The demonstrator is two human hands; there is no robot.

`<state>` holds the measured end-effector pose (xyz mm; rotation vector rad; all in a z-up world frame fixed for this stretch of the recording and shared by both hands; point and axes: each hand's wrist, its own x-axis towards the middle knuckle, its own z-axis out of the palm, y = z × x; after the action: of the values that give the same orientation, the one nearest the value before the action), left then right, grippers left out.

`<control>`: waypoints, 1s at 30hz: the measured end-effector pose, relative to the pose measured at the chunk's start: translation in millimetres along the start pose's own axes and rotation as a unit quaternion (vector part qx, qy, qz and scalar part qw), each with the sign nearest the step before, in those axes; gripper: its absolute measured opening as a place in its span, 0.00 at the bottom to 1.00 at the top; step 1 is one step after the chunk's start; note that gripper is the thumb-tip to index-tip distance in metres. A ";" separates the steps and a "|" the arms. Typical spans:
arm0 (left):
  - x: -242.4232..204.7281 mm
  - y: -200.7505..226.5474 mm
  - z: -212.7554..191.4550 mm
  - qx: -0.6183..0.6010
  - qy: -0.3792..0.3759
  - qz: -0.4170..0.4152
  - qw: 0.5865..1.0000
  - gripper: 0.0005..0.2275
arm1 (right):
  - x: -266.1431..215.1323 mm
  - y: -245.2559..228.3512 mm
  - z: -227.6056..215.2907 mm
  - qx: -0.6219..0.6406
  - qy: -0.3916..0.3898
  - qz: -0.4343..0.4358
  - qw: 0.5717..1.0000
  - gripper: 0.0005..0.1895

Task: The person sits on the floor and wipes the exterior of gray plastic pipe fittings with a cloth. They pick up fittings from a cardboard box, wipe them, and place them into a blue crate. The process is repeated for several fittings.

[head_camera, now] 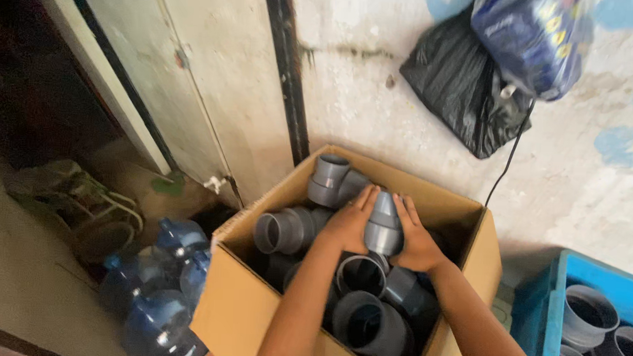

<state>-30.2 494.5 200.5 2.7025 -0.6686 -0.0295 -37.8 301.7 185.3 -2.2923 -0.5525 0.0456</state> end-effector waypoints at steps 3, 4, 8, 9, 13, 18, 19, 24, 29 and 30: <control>-19.2 19.2 -12.7 0.002 0.013 0.000 1.000 0.58 | -15.8 -11.1 -1.4 0.019 0.021 -0.026 0.999 0.67; -23.9 23.4 -17.7 0.005 0.020 0.003 1.000 0.58 | -19.9 -15.3 -3.9 0.015 0.025 -0.032 0.999 0.67; -50.2 39.9 -37.5 0.017 0.040 0.026 0.999 0.58 | -43.4 -41.5 -17.3 0.035 0.020 -0.077 0.996 0.65; -59.0 45.8 -40.5 0.016 0.043 0.032 0.998 0.58 | -53.3 -49.5 -22.5 0.048 0.007 -0.086 0.995 0.64; -88.7 83.8 -57.5 0.021 0.073 0.055 0.996 0.57 | -69.1 -28.9 -31.9 -0.005 0.058 -0.163 0.985 0.69; -121.6 141.7 -54.0 -0.013 0.103 0.109 0.989 0.56 | -138.0 -32.9 -55.8 -0.016 0.079 -0.192 0.978 0.68; -127.4 153.1 -45.3 -0.016 0.096 0.117 0.988 0.56 | -157.0 -34.4 -59.4 -0.017 0.084 -0.182 0.979 0.68; -153.3 208.8 6.0 -0.052 0.147 0.189 0.969 0.58 | -251.9 -2.4 -67.1 0.001 0.057 -0.181 0.982 0.69; -179.6 264.2 58.7 -0.105 0.098 0.228 0.963 0.57 | -356.2 4.6 -69.6 -0.007 0.072 -0.142 0.987 0.70; -183.2 272.8 73.3 -0.105 0.071 0.216 0.968 0.57 | -375.1 8.7 -67.2 -0.005 0.061 -0.095 0.994 0.71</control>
<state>-322.7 328.3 214.1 2.2810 -1.1231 0.1897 -360.9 99.8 176.8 -2.2235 -0.7061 -0.1888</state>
